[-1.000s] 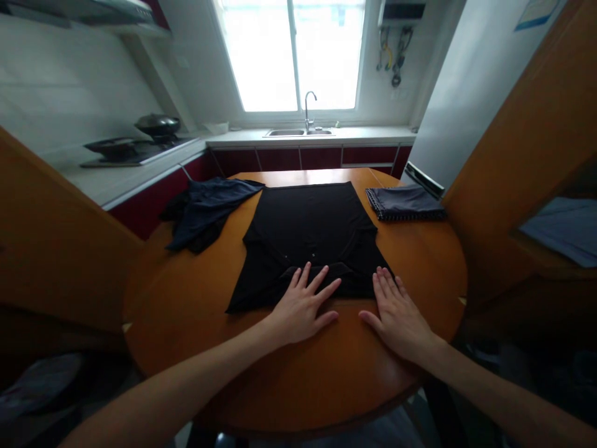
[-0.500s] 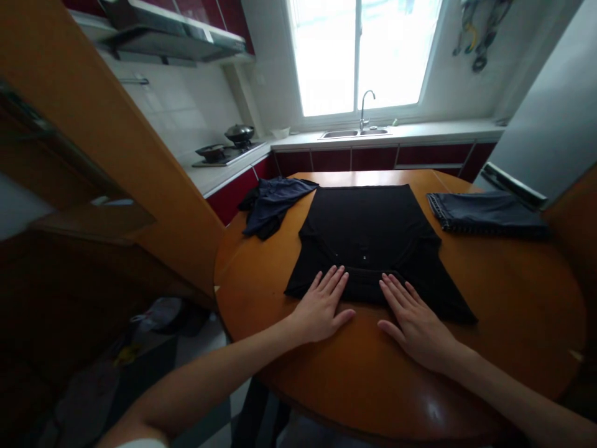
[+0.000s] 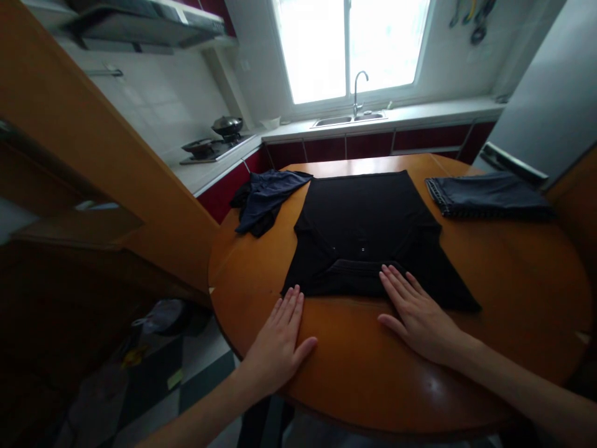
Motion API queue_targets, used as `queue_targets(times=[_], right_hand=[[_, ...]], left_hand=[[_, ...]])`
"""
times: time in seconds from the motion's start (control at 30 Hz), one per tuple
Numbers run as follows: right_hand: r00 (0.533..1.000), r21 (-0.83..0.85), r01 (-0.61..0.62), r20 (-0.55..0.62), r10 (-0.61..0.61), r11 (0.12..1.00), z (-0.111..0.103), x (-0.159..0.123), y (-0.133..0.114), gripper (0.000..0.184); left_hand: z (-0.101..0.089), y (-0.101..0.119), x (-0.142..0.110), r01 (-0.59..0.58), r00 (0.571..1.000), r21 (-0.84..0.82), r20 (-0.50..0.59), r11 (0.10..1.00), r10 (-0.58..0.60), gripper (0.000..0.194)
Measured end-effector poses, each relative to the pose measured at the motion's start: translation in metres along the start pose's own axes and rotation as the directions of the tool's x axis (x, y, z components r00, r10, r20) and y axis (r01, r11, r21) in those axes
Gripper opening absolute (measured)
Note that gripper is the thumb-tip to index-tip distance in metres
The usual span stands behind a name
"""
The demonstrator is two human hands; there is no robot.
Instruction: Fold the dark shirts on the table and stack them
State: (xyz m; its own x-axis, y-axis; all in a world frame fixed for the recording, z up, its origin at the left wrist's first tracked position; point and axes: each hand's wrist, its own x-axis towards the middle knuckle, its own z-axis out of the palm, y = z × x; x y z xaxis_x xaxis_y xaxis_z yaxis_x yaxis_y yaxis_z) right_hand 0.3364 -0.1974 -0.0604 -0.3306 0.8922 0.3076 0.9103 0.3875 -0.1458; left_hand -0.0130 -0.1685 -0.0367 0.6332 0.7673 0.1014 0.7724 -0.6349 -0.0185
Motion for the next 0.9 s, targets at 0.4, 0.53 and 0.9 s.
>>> queue_targets(times=[0.4,0.53,0.9], right_hand=[[0.995,0.039,-0.041,0.092,0.037,0.998,-0.015,0.008,-0.004,0.083],[0.996,0.075,-0.048,0.083,0.042,0.996,-0.016,0.008,-0.003,0.082],[0.995,0.112,-0.099,0.006,0.099,0.989,-0.018,0.004,-0.001,0.062]], left_hand=[[-0.006,0.029,0.010,-0.120,0.962,0.011,-0.245,0.993,0.119,0.073],[-0.025,0.035,0.078,-0.233,0.957,-0.106,-0.202,0.967,0.208,0.052],[0.005,0.034,0.123,-0.223,0.972,-0.213,-0.122,0.951,0.201,0.056]])
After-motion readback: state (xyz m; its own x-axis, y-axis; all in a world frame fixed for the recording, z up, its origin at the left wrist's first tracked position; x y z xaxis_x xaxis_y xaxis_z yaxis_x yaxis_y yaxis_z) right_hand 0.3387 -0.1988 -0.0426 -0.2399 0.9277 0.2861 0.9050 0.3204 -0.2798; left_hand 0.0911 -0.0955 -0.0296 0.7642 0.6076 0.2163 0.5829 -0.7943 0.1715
